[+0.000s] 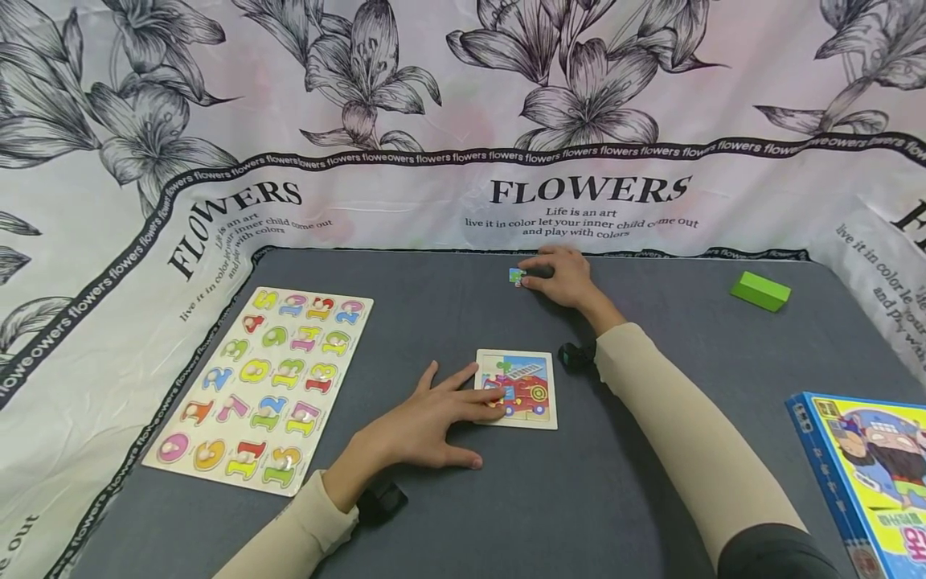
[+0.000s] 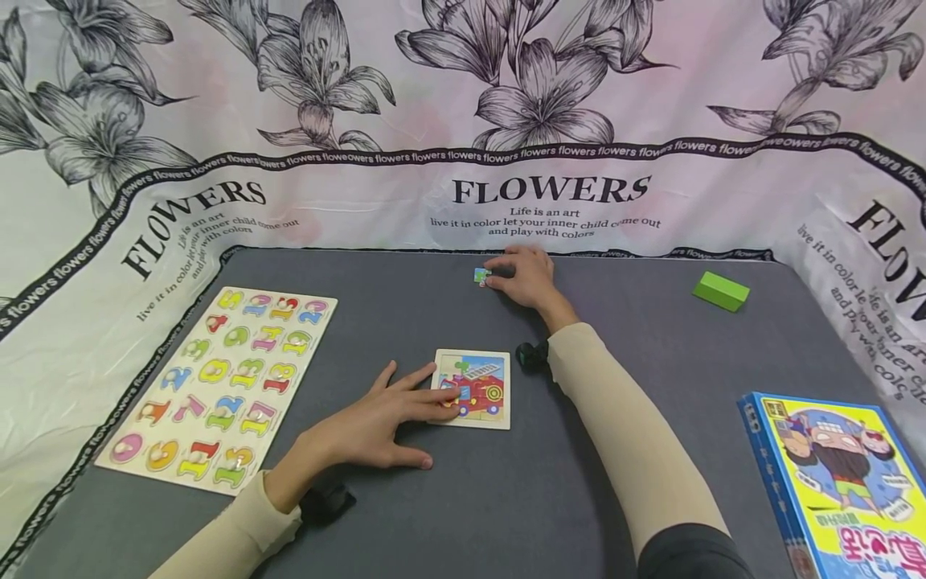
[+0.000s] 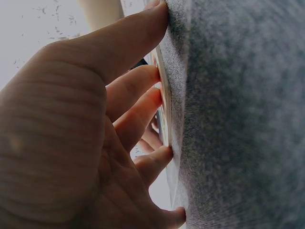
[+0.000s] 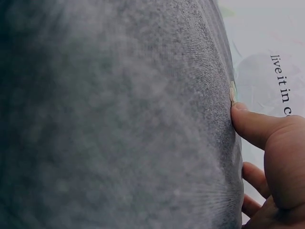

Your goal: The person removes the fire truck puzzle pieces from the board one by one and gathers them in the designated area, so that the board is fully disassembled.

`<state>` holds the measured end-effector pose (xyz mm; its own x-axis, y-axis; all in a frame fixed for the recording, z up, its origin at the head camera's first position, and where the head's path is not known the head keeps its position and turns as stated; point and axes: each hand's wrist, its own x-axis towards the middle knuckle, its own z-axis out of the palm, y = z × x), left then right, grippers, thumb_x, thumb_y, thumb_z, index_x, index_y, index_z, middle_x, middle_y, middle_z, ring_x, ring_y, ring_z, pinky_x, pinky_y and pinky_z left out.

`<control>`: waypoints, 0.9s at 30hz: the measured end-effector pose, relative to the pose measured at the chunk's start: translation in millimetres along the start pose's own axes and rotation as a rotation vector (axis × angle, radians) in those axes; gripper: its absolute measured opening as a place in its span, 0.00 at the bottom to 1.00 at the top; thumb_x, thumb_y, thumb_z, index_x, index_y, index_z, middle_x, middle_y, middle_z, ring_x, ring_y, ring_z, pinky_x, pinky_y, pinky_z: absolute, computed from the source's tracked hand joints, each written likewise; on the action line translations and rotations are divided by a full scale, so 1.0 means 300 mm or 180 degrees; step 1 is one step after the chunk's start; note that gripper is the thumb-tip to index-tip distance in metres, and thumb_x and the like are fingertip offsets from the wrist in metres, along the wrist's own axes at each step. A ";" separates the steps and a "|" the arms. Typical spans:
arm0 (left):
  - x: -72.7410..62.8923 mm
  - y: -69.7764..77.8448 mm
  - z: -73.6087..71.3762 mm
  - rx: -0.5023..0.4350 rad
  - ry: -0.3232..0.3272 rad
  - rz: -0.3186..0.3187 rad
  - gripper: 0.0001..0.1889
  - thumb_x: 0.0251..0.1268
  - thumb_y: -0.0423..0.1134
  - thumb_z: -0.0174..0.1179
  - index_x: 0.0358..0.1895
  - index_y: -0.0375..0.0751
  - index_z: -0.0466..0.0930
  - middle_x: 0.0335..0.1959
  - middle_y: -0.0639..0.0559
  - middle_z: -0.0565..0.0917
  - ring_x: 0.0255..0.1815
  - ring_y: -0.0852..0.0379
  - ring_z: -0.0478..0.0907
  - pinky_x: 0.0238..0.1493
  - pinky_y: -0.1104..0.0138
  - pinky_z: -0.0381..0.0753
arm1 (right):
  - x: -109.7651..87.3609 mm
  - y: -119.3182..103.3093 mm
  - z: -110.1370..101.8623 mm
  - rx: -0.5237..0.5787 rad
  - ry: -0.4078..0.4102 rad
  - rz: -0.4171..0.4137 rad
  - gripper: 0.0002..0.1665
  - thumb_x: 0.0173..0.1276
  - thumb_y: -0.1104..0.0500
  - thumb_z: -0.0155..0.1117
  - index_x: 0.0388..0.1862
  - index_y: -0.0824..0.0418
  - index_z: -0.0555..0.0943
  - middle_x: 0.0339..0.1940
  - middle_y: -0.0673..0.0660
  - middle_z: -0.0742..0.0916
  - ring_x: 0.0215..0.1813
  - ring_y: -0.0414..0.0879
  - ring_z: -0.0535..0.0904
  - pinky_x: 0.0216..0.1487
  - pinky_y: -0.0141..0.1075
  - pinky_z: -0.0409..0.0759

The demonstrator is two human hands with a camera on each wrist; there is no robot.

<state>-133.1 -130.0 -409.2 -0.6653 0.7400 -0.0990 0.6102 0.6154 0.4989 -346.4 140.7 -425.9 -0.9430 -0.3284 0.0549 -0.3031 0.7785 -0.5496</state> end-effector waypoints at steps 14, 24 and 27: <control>0.003 0.013 0.018 -0.0038 -0.0051 -0.0014 0.37 0.60 0.57 0.72 0.74 0.62 0.71 0.80 0.66 0.62 0.87 0.49 0.41 0.76 0.29 0.31 | -0.029 0.053 -0.002 0.0427 0.0114 -0.0161 0.22 0.71 0.54 0.69 0.62 0.58 0.84 0.77 0.66 0.72 0.81 0.65 0.59 0.80 0.63 0.47; 0.002 0.011 -0.004 0.0015 -0.0007 -0.0020 0.37 0.60 0.57 0.72 0.74 0.60 0.72 0.80 0.64 0.64 0.87 0.47 0.42 0.75 0.29 0.30 | -0.099 0.064 -0.046 0.0996 0.0205 -0.0419 0.21 0.73 0.57 0.67 0.62 0.61 0.83 0.77 0.65 0.72 0.81 0.61 0.62 0.80 0.60 0.54; 0.002 0.006 -0.001 0.0005 -0.0022 -0.0022 0.37 0.60 0.57 0.71 0.74 0.60 0.71 0.80 0.64 0.64 0.87 0.47 0.41 0.75 0.29 0.29 | -0.148 0.055 -0.049 0.1098 0.0189 -0.0413 0.20 0.73 0.56 0.68 0.62 0.59 0.84 0.77 0.63 0.74 0.80 0.59 0.63 0.80 0.59 0.55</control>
<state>-132.5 -128.6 -407.9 -0.6665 0.7376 -0.1083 0.6064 0.6209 0.4968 -311.5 175.9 -425.1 -0.9092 -0.3729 0.1853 -0.3659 0.5030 -0.7830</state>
